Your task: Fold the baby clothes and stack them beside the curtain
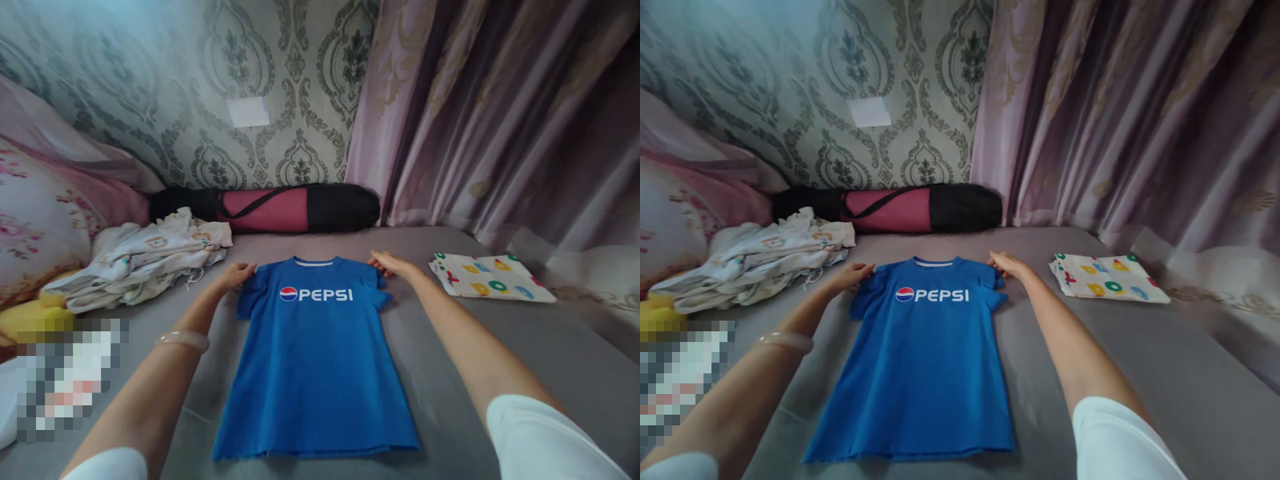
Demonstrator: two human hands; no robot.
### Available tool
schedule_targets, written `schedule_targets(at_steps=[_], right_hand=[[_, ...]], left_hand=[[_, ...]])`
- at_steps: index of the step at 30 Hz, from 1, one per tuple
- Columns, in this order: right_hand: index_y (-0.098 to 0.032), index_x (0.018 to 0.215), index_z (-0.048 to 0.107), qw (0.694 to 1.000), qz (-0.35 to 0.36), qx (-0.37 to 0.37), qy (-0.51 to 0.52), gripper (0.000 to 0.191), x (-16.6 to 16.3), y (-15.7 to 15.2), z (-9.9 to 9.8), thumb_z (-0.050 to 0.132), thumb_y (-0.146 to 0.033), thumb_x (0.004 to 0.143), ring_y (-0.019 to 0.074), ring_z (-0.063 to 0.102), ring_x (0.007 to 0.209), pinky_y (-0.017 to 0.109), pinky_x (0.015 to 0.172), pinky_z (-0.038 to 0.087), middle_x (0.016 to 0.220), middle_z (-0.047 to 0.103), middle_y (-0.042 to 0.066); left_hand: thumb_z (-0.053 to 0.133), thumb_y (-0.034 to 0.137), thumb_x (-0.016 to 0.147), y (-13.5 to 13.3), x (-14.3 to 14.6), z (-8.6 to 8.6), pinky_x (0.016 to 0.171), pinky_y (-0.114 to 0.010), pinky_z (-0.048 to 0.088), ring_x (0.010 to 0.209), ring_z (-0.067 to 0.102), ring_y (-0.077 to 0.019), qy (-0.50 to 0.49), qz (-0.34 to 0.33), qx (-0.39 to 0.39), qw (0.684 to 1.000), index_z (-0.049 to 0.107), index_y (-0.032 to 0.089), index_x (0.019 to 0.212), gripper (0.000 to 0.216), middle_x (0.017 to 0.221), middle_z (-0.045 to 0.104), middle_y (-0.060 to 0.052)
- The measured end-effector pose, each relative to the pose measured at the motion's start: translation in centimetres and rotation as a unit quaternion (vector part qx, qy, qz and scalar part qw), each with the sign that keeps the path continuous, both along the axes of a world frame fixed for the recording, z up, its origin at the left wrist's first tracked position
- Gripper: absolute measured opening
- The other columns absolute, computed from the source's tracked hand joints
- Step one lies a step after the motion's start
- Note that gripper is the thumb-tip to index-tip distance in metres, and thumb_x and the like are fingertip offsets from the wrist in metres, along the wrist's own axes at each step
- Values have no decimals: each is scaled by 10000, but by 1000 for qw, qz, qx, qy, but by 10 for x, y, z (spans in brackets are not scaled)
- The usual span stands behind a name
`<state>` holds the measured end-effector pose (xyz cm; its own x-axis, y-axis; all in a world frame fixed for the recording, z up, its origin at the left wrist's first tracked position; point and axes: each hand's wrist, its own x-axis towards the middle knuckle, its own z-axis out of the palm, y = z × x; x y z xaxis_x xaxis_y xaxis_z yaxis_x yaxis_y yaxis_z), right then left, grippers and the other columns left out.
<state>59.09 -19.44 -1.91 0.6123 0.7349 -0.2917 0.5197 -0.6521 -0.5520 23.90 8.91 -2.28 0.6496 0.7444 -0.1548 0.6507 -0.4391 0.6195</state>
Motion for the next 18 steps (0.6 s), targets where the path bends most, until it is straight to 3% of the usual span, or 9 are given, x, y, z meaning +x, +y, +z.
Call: schedule_targets(at_steps=[3, 6, 10, 13, 18], right_hand=[[-151, 799, 684, 999, -19, -7, 33, 211, -1, -14, 4, 523, -288, 815, 116, 550, 547, 191, 474, 353, 656, 654, 29], [-156, 631, 644, 999, -25, -13, 46, 32, -8, -21, 9, 624, -166, 654, 84, 425, 440, 192, 426, 253, 479, 522, -32], [-160, 478, 557, 997, -34, -1, 63, 152, -19, -23, 9, 637, -106, 596, 65, 324, 394, 198, 401, 185, 371, 372, -69], [-167, 502, 538, 993, -69, 41, 82, 155, -22, -23, 7, 637, -107, 605, 65, 372, 425, 171, 407, 254, 403, 403, -71], [-198, 672, 514, 968, -160, 124, 150, 95, -23, -25, 5, 573, -165, 738, 94, 497, 503, 192, 517, 470, 499, 484, -61]], left_hand=[[620, 609, 595, -2, -25, -1, 600, -266, 460, 685, 607, -203, -56, -5, -103, 993, 661, 162, 768, 481, 673, 650, -33], [696, 546, 522, -11, -35, -2, 648, -265, 466, 780, 622, -214, -70, -8, -130, 989, 659, 177, 832, 484, 769, 682, -39], [702, 435, 544, -21, -31, -4, 592, -238, 419, 690, 583, -177, -52, 18, -87, 995, 619, 182, 718, 318, 661, 625, 0], [687, 341, 556, -20, -26, -5, 532, -220, 361, 599, 521, -142, -54, 49, -69, 995, 560, 184, 616, 211, 556, 525, 36], [663, 315, 609, -10, -24, -4, 516, -212, 366, 571, 510, -124, -96, 103, -82, 987, 528, 184, 679, 200, 563, 499, 42]])
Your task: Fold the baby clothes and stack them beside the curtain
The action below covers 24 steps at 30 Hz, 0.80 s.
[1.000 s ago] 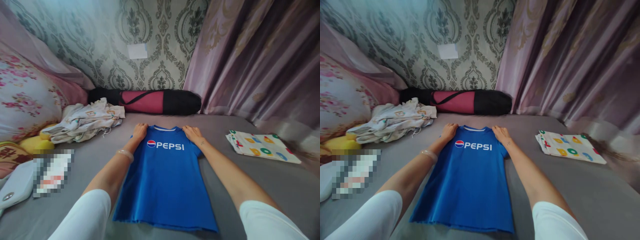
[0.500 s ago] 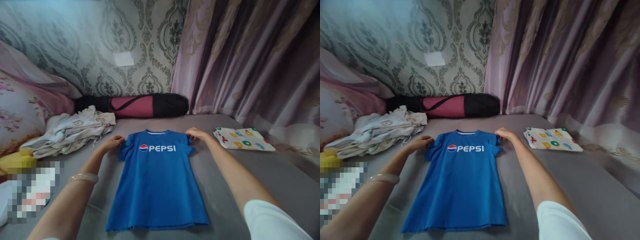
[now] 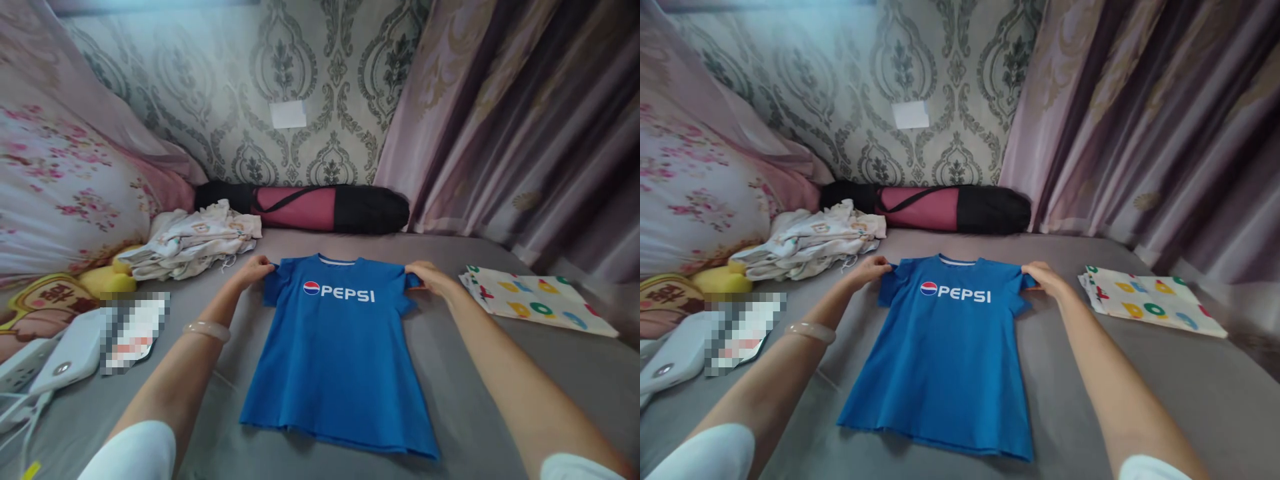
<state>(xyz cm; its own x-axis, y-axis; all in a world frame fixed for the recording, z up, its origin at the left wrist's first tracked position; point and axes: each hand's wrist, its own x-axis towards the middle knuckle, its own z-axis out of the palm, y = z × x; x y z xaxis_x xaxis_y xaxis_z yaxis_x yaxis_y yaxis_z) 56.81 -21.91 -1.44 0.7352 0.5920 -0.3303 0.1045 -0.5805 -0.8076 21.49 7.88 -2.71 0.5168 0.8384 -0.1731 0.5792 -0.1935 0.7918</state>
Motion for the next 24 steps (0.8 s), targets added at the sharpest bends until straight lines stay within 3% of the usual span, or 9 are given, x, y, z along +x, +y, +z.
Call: schedule_targets(at_steps=[3, 6, 11, 14, 18, 21, 24], right_hand=[[-207, 737, 500, 998, -34, 30, 48, 86, -1, -1, -1, 537, -193, 814, 106, 532, 525, 225, 550, 516, 543, 526, -46], [-203, 698, 486, 994, -45, 34, 93, 206, 0, -5, -2, 500, -296, 881, 107, 517, 490, 209, 482, 478, 541, 536, -21], [-197, 658, 497, 990, -3, 20, 140, 252, 4, -14, 0, 632, -357, 799, 82, 433, 428, 164, 362, 326, 527, 531, -27], [-191, 705, 536, 991, -9, 54, 119, 158, 2, -15, 0, 666, -266, 752, 85, 482, 479, 157, 403, 375, 572, 568, -22], [-184, 758, 544, 988, -13, 110, 107, 43, -5, -16, -1, 576, -164, 779, 115, 594, 644, 193, 583, 509, 681, 622, 6], [-194, 797, 516, 985, -8, 135, 105, 31, -10, -16, -3, 537, -191, 820, 126, 616, 658, 252, 640, 543, 711, 630, 1], [-210, 894, 512, 994, -13, 103, 40, 77, -13, -15, -7, 539, -274, 859, 143, 635, 670, 290, 641, 550, 738, 642, -7]], left_hand=[[655, 354, 640, 3, -3, 0, 524, -221, 412, 547, 520, -118, -20, 28, -28, 999, 507, 189, 736, 242, 570, 501, 47], [685, 416, 636, 1, -8, 0, 554, -232, 453, 594, 564, -125, -75, 22, -101, 992, 548, 183, 825, 330, 640, 567, 29], [766, 539, 541, -5, -9, 5, 564, -258, 465, 668, 596, -161, -67, -14, -200, 977, 621, 165, 841, 501, 734, 651, -14], [801, 505, 492, -7, -3, 8, 566, -242, 449, 688, 591, -157, -58, -6, -192, 980, 621, 169, 811, 497, 741, 654, -8], [790, 452, 494, -8, 2, 10, 537, -208, 393, 655, 552, -127, -57, 1, -142, 988, 587, 186, 720, 404, 677, 602, 30], [790, 442, 472, -6, 1, 12, 533, -206, 386, 626, 527, -117, -84, 7, -156, 984, 542, 192, 703, 422, 644, 558, 48], [778, 471, 468, -5, -2, 14, 509, -203, 369, 572, 485, -101, -101, 13, -154, 983, 487, 199, 709, 466, 619, 496, 64]])
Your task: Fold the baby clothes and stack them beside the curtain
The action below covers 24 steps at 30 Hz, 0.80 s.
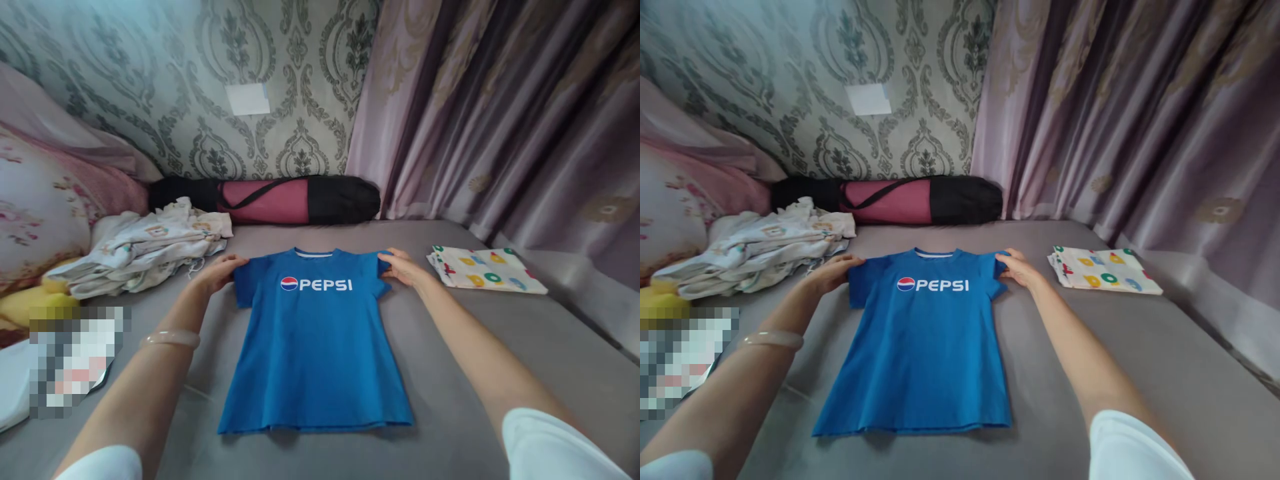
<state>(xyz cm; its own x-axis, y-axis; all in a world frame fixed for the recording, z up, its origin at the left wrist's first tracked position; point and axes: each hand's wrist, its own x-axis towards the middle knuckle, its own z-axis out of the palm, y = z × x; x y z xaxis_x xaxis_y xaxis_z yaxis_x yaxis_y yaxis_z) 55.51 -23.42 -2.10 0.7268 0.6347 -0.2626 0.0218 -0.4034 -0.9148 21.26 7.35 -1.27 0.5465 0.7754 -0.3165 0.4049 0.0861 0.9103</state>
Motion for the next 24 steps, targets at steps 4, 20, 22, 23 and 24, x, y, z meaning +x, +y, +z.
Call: schedule_targets(at_steps=[4, 20, 22, 23, 24], right_hand=[[-191, 948, 550, 986, -51, -77, -140, 154, 3, 2, -6, 593, -295, 842, 219, 634, 950, 320, 782, 522, 911, 663, 71], [-166, 609, 578, 946, 15, -295, -135, 520, -31, -47, 9, 474, -605, 867, 98, 430, 364, 230, 386, 310, 471, 536, 23], [-170, 630, 585, 935, 28, -301, -186, 427, -45, -46, 10, 563, -542, 839, 110, 453, 402, 225, 412, 309, 454, 509, 5], [-171, 655, 596, 928, 32, -306, -208, 371, -51, -46, 10, 590, -498, 832, 127, 491, 445, 227, 439, 326, 468, 519, 8], [-173, 688, 610, 922, 30, -311, -229, 319, -56, -46, 10, 598, -457, 831, 149, 538, 509, 234, 477, 352, 509, 550, 23]], left_hand=[[694, 549, 560, -1, -1, -5, 458, -196, 311, 492, 427, -90, 46, 10, 73, 996, 427, 219, 734, 459, 585, 408, 80], [675, 436, 675, -32, -55, 1, 571, -231, 475, 684, 598, -147, 78, 93, 170, 978, 543, 124, 1045, 502, 885, 599, -57], [666, 499, 655, -55, -61, 6, 605, -261, 490, 721, 612, -180, 97, 3, 200, 975, 586, 139, 1005, 509, 866, 630, -57], [660, 529, 646, -67, -62, 9, 628, -276, 495, 741, 616, -194, 110, -40, 217, 969, 603, 147, 996, 521, 871, 645, -60], [654, 555, 641, -81, -63, 11, 654, -288, 498, 762, 618, -205, 123, -79, 235, 961, 618, 156, 991, 532, 886, 656, -63]])
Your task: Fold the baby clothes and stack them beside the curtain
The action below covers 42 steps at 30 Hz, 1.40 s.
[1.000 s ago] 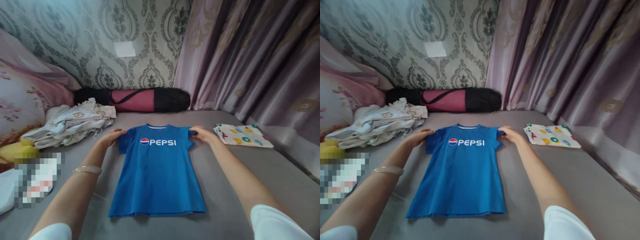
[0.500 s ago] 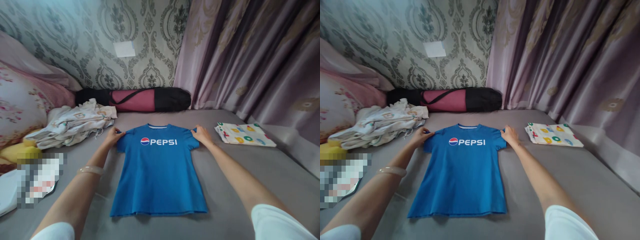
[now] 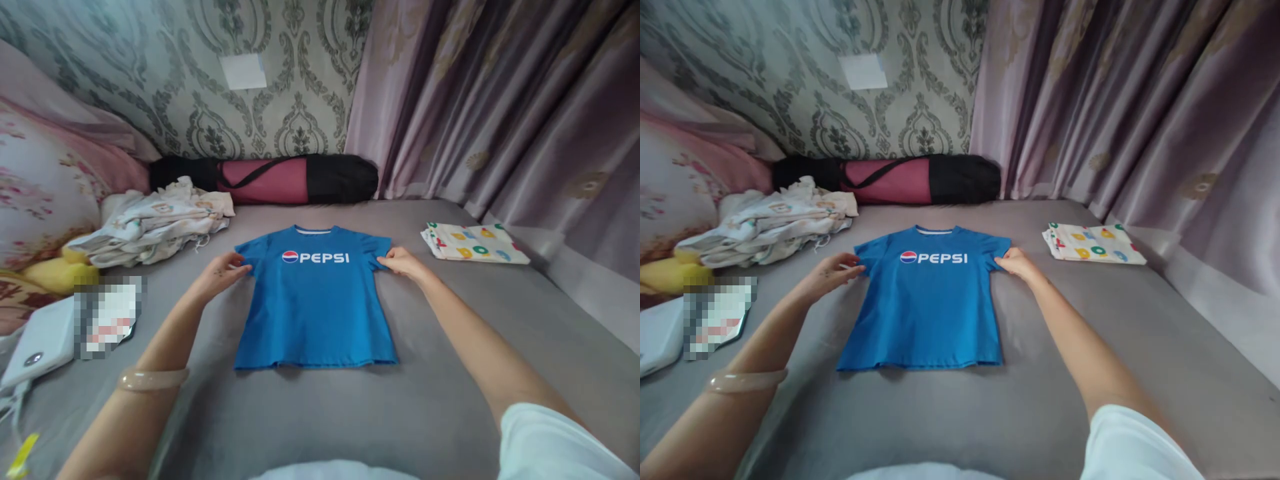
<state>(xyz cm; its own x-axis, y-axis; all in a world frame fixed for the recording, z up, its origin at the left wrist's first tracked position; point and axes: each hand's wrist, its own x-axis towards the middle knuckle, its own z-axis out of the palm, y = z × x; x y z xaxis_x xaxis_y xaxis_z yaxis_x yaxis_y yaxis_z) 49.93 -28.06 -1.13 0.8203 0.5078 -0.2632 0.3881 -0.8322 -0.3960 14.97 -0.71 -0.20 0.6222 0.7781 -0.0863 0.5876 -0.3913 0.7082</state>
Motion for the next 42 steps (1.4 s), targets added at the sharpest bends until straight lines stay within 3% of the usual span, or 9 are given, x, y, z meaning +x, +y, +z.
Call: schedule_targets(at_steps=[4, 6, 10, 17, 22, 28, 31, 36, 42], right_hand=[[-185, 901, 633, 991, -14, 9, -131, 219, -20, -15, 4, 535, -377, 863, 241, 621, 831, 299, 684, 426, 850, 671, 112], [-199, 929, 614, 986, 37, 45, -156, 195, -34, -33, 9, 527, -361, 865, 230, 619, 845, 299, 722, 425, 898, 679, 101], [-225, 792, 577, 976, 191, 106, 22, 228, -77, -79, 10, 538, -441, 851, 153, 587, 594, 240, 594, 407, 661, 656, 16], [-268, 567, 466, 993, 118, -14, -28, 390, -133, -121, -9, 547, -580, 787, 197, 557, 556, 288, 528, 354, 584, 608, 26], [-293, 602, 478, 990, 131, -41, -10, 297, -143, -114, -12, 569, -524, 764, 221, 560, 547, 301, 499, 329, 580, 601, 31], [-269, 643, 465, 988, 151, 20, -5, 224, -149, -112, -17, 542, -436, 771, 173, 522, 510, 282, 495, 322, 573, 585, 2], [-251, 673, 436, 989, 131, 66, 21, 259, -149, -115, -14, 509, -477, 776, 153, 512, 471, 272, 502, 338, 539, 548, -28], [-247, 843, 441, 974, 67, 146, 158, 287, -146, -120, -3, 507, -508, 744, 114, 428, 353, 247, 444, 317, 476, 469, -99], [-250, 1070, 514, 977, 131, 121, 119, 316, -143, -126, -6, 464, -411, 803, 111, 391, 418, 231, 473, 303, 483, 391, -107]], left_hand=[[620, 615, 675, -47, -15, 3, 750, -304, 491, 811, 617, -208, 29, -90, 76, 993, 658, 197, 993, 526, 978, 657, -72], [615, 638, 687, -65, -34, 2, 734, -292, 487, 794, 616, -201, 22, -94, 91, 991, 662, 220, 996, 522, 968, 656, -65], [609, 667, 689, -95, -77, -6, 643, -278, 461, 699, 595, -193, 45, -47, 22, 998, 641, 246, 1020, 536, 809, 664, -25], [524, 580, 775, -135, -94, -22, 767, -342, 456, 807, 576, -235, 77, 73, 98, 989, 664, 201, 846, 410, 819, 601, -85], [564, 519, 787, -146, -75, -33, 786, -356, 456, 841, 554, -241, 63, 94, 116, 987, 651, 201, 767, 331, 799, 545, -86], [638, 474, 724, -150, -69, -37, 732, -341, 449, 793, 537, -225, 40, 94, 127, 987, 554, 207, 639, 292, 785, 530, -65], [596, 511, 738, -149, -72, -25, 599, -284, 412, 623, 520, -170, 2, 94, 64, 994, 481, 215, 663, 326, 638, 507, 5], [619, 576, 715, -141, -80, -6, 441, -215, 320, 432, 469, -113, -98, 90, -143, 981, 426, 228, 839, 417, 567, 499, 76], [641, 572, 705, -132, -86, -15, 451, -203, 281, 472, 409, -105, -49, 53, -101, 992, 508, 223, 1014, 485, 539, 432, 91]])
